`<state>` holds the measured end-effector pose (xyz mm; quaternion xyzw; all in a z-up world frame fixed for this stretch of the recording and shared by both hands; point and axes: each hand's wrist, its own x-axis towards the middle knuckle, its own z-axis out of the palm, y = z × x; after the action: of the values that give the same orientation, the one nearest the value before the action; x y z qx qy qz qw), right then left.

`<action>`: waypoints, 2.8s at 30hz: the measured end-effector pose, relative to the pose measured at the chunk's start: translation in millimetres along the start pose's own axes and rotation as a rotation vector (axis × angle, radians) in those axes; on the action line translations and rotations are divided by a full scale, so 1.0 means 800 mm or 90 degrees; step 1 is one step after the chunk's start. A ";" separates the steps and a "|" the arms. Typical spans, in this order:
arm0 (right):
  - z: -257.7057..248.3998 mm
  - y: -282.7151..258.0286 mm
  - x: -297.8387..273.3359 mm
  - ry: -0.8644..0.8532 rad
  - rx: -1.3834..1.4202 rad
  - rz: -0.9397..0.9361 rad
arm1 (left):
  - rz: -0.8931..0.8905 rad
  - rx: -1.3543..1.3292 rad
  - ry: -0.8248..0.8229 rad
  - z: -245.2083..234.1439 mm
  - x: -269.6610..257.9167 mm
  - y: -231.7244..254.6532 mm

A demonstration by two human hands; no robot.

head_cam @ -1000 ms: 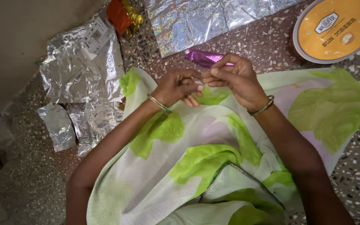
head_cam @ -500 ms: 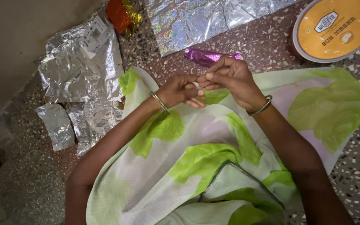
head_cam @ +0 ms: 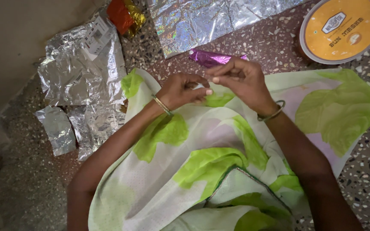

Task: The person sits on the floor and repeatedly cuts small pieces of white tape using scissors. They handle the tape roll and scissors, cutting and placing pieces on the floor.

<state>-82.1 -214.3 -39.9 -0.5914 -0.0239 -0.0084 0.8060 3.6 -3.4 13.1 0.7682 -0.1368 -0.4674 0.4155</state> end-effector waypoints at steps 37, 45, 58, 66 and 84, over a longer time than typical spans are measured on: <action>0.061 -0.015 -0.080 0.189 -0.524 -0.188 | 0.350 0.127 0.224 0.006 -0.049 0.047; -0.071 -0.023 -0.244 0.503 -0.612 0.008 | 0.328 0.143 0.156 -0.008 -0.095 0.049; -0.259 0.139 -0.505 0.719 -0.976 0.211 | 0.316 0.400 0.160 0.014 -0.132 0.093; -0.309 0.117 -0.528 0.497 -1.031 0.554 | 0.465 0.329 0.080 0.024 -0.136 0.096; -0.183 -0.056 -0.416 0.218 -0.245 0.149 | 0.618 0.222 -0.066 0.043 -0.127 0.091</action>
<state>-411.9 -372.1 -56.9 -0.7223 0.1832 -0.0194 0.6666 -65.1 -5.1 123.0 0.6499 -0.5736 -0.2288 0.4431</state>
